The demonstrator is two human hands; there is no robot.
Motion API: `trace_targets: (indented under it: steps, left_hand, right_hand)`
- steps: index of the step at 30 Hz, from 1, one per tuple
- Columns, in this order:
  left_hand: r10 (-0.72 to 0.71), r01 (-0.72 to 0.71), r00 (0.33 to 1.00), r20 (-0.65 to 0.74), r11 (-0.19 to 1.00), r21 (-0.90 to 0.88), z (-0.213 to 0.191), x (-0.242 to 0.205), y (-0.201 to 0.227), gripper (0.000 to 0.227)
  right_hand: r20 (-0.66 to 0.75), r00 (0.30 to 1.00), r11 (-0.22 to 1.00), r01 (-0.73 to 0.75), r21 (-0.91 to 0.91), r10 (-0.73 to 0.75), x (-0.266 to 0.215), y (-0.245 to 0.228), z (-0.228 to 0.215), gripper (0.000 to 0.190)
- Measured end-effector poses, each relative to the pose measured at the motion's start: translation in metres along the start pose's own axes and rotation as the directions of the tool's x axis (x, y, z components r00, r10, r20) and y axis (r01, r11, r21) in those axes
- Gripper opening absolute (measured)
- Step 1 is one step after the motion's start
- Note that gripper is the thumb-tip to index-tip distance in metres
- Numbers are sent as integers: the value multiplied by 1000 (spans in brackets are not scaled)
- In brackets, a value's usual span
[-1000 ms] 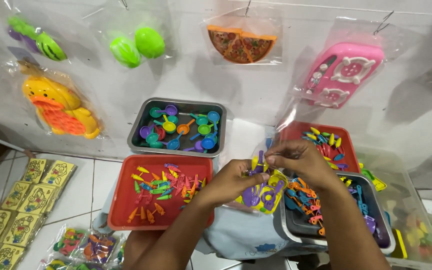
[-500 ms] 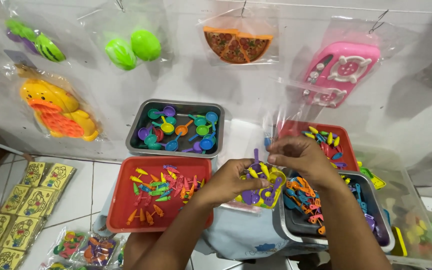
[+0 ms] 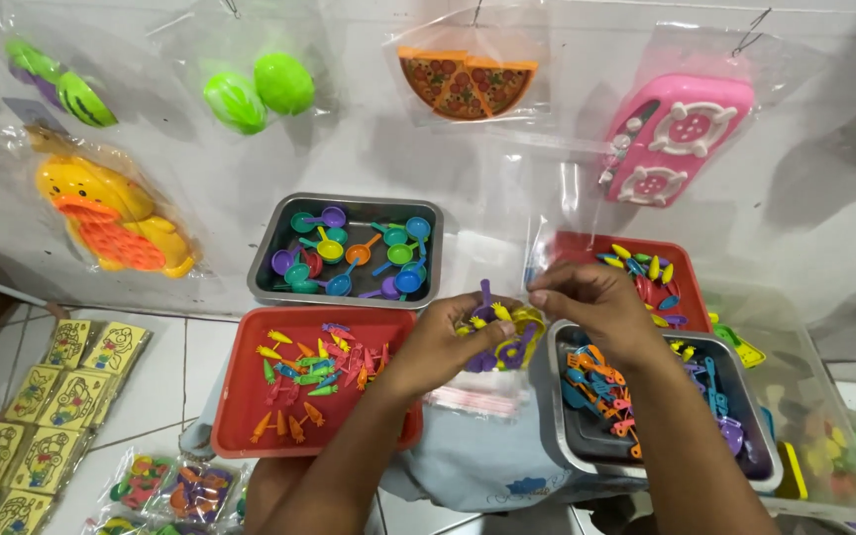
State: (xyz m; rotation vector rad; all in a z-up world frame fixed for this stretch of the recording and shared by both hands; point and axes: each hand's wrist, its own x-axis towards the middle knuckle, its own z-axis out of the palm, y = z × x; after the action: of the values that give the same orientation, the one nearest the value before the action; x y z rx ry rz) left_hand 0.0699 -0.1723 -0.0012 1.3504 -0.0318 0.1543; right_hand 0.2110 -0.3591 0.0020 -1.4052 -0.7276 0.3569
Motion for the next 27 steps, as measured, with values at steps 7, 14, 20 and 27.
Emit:
trace_targets:
  steps: [7,14,20,27]
  left_hand:
    - [45,-33,994,-97,992,119,-14,4,-15,29]
    - [-6,9,987,-161,1000,19,-17,9,-9,38]
    - [-18,25,983,-182,999,36,-19,11,-12,38]
    - [-1,14,978,-209,998,58,-24,8,-9,40]
  right_hand:
    - [17,1000,999,-21,-29,21,-2,-4,24,43]
    - [13,999,991,-49,-121,51,-7,22,26,48]
    - [7,1000,1000,-22,16,22,-9,23,32,41]
    - [62,989,991,-135,3,135,-11,15,-14,47]
